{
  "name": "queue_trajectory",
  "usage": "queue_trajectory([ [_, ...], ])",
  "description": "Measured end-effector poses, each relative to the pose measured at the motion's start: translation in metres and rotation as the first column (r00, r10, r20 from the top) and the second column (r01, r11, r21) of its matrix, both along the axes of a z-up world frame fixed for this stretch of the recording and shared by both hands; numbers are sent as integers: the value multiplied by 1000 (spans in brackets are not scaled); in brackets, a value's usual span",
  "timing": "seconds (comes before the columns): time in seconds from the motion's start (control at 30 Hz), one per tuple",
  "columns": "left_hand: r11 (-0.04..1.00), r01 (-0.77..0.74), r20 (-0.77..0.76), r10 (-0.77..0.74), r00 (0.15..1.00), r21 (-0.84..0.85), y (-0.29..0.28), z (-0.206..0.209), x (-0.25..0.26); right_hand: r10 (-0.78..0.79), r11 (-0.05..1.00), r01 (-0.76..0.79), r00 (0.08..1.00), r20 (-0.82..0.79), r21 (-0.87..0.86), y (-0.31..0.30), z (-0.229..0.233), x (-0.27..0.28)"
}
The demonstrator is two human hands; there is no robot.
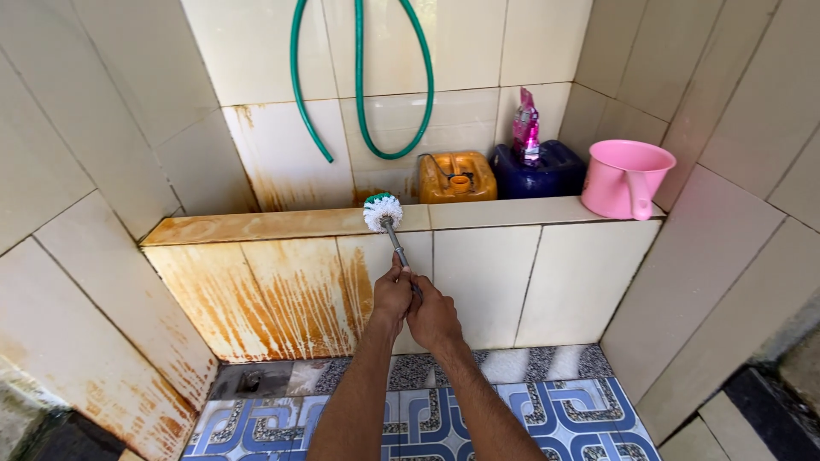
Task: Scrubbing a stained tiled ledge in a bathroom area using a brush.
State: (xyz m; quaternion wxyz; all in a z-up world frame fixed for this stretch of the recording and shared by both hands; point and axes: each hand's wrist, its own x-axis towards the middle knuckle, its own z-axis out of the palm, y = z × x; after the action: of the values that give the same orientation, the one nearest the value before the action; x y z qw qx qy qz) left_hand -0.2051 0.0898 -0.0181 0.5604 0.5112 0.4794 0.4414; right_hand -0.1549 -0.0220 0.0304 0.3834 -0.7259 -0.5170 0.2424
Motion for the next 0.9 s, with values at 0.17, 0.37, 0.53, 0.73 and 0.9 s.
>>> queue_trajectory([
  [0.17,1000,26,-35,-26,999,-2,-11,9,26,-34,999,34,999,-1,-1,-10,1,24],
  [0.37,998,53,-75,-55,996,-25,0,-10,67,-64,998,64,998,6,-6,-22,0,54],
  [0.53,994,111,-139,-111,984,-7,-40,29,77,-102,995,102,995,1,2,-28,-4,76],
  [0.73,988,152,-143,-151,978,-5,-61,39,110,-149,989,149,989,-14,19,-40,-6,107],
  [0.9,981,194,-139,-191,972,7,-61,24,151,-237,971,238,971,-29,22,-48,-17,143],
])
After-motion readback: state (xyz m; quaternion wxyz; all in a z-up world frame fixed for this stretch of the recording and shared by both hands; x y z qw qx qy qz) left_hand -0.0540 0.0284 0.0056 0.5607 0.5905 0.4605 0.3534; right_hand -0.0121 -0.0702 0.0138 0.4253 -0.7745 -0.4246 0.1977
